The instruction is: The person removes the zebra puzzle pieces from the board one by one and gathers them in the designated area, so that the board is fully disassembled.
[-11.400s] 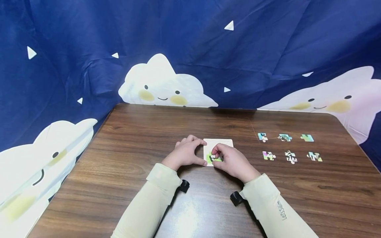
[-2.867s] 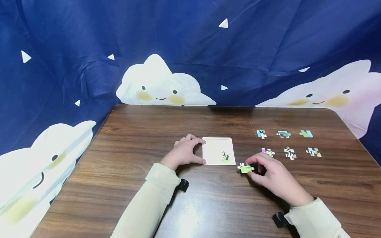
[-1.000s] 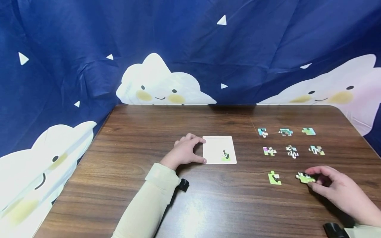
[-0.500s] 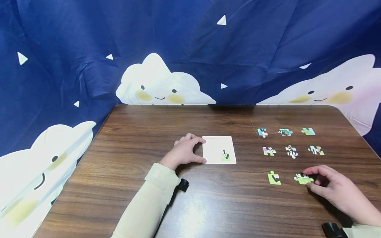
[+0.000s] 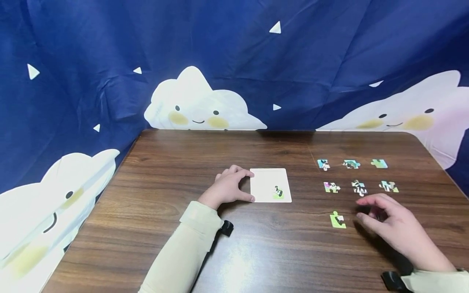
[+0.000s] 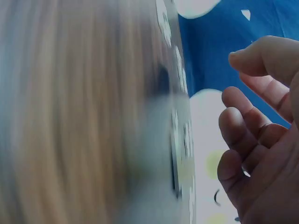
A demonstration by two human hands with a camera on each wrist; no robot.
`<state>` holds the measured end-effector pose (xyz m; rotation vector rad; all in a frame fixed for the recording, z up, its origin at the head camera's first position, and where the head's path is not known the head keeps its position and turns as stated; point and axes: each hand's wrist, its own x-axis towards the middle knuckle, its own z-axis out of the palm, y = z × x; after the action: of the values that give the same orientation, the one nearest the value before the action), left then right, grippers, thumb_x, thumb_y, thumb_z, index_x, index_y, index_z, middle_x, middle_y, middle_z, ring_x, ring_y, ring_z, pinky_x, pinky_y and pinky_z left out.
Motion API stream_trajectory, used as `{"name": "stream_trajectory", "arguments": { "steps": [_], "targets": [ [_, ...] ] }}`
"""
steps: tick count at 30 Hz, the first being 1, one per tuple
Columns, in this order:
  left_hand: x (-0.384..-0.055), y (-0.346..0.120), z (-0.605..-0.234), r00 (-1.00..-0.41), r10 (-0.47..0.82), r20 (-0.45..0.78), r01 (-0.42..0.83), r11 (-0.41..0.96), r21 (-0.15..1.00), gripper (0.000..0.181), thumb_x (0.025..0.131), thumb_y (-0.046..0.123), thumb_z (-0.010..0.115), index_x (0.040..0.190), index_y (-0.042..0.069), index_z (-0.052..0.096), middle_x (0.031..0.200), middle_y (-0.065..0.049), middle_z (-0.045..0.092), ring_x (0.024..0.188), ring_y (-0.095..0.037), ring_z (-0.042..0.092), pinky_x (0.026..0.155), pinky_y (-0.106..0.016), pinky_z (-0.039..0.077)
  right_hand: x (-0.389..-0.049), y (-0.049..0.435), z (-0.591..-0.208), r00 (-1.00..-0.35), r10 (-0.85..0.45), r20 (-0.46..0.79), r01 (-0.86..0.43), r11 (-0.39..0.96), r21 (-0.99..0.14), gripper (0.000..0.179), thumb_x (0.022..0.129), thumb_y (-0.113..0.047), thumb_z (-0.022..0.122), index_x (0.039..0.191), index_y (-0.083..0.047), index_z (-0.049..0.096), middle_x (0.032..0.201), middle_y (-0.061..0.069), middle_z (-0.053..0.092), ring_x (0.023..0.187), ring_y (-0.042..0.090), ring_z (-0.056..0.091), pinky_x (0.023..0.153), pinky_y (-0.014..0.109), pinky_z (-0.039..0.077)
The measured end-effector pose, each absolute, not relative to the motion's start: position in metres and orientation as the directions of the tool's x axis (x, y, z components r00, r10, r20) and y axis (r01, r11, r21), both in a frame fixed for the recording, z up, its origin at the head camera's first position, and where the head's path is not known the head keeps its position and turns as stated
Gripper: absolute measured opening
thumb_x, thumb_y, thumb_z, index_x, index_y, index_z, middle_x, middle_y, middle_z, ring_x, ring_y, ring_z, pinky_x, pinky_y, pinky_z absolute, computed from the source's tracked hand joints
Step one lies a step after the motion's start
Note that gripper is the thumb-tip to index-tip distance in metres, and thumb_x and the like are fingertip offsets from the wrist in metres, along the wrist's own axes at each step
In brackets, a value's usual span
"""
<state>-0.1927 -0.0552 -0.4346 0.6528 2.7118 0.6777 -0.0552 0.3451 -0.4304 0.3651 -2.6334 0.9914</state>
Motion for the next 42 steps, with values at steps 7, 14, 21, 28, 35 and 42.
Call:
{"name": "stream_trajectory", "arguments": {
  "steps": [7, 14, 21, 28, 35, 42],
  "targets": [
    [-0.194, -0.056, -0.436, -0.862, 0.485, -0.148, 0.358, 0.789, 0.500, 0.073, 0.074, 0.048, 0.085, 0.139, 0.029, 0.056, 0.134, -0.004, 0.048, 0.118, -0.028, 0.046, 0.098, -0.047, 0.031, -0.067, 0.316, -0.428, -0.906, -0.185, 0.381, -0.384, 0.737, -0.556, 0.035, 0.074, 0.002, 0.083, 0.103, -0.013, 0.070, 0.086, -0.004, 0.059, 0.074, 0.003, 0.049, 0.065, 0.017, 0.037],
    [-0.193, -0.055, -0.435, -0.860, 0.487, -0.150, 0.355, 0.784, 0.509, 0.072, 0.075, 0.047, 0.085, 0.139, 0.029, 0.057, 0.135, -0.004, 0.048, 0.118, -0.028, 0.046, 0.099, -0.047, 0.031, -0.082, 0.289, -0.429, -0.877, -0.244, 0.413, -0.449, 0.720, -0.529, 0.033, 0.073, 0.001, 0.084, 0.101, -0.011, 0.071, 0.084, -0.004, 0.060, 0.072, 0.005, 0.049, 0.064, 0.018, 0.038],
    [-0.193, -0.057, -0.435, -0.862, 0.484, -0.150, 0.355, 0.788, 0.503, 0.072, 0.075, 0.047, 0.085, 0.139, 0.030, 0.056, 0.135, -0.003, 0.048, 0.119, -0.028, 0.046, 0.099, -0.047, 0.031, -0.095, 0.267, -0.429, -0.893, -0.267, 0.363, -0.437, 0.707, -0.555, 0.028, 0.079, -0.003, 0.081, 0.105, -0.010, 0.070, 0.089, -0.003, 0.061, 0.075, 0.007, 0.051, 0.066, 0.019, 0.040],
    [-0.192, -0.060, -0.436, -0.862, 0.485, -0.146, 0.357, 0.787, 0.504, 0.073, 0.074, 0.048, 0.085, 0.139, 0.030, 0.057, 0.136, -0.004, 0.048, 0.120, -0.028, 0.046, 0.098, -0.047, 0.031, -0.109, 0.242, -0.430, -0.901, -0.293, 0.320, -0.432, 0.679, -0.594, 0.027, 0.081, -0.007, 0.080, 0.107, -0.009, 0.071, 0.091, -0.002, 0.063, 0.073, 0.010, 0.053, 0.065, 0.023, 0.041],
    [-0.193, -0.060, -0.434, -0.863, 0.483, -0.144, 0.351, 0.781, 0.516, 0.072, 0.075, 0.047, 0.085, 0.139, 0.030, 0.057, 0.136, -0.004, 0.048, 0.120, -0.028, 0.045, 0.099, -0.047, 0.031, -0.119, 0.219, -0.431, -0.907, -0.315, 0.280, -0.421, 0.667, -0.615, 0.029, 0.081, -0.007, 0.079, 0.108, -0.005, 0.072, 0.094, 0.001, 0.064, 0.073, 0.011, 0.053, 0.065, 0.025, 0.043],
    [-0.193, -0.057, -0.434, -0.862, 0.489, -0.136, 0.363, 0.781, 0.508, 0.072, 0.074, 0.048, 0.085, 0.139, 0.031, 0.057, 0.137, -0.003, 0.048, 0.120, -0.028, 0.046, 0.097, -0.046, 0.031, -0.125, 0.206, -0.431, -0.922, -0.331, 0.200, -0.385, 0.729, -0.566, 0.030, 0.084, -0.013, 0.075, 0.112, -0.004, 0.071, 0.093, -0.001, 0.061, 0.076, 0.011, 0.052, 0.067, 0.028, 0.043]
  ]
}}
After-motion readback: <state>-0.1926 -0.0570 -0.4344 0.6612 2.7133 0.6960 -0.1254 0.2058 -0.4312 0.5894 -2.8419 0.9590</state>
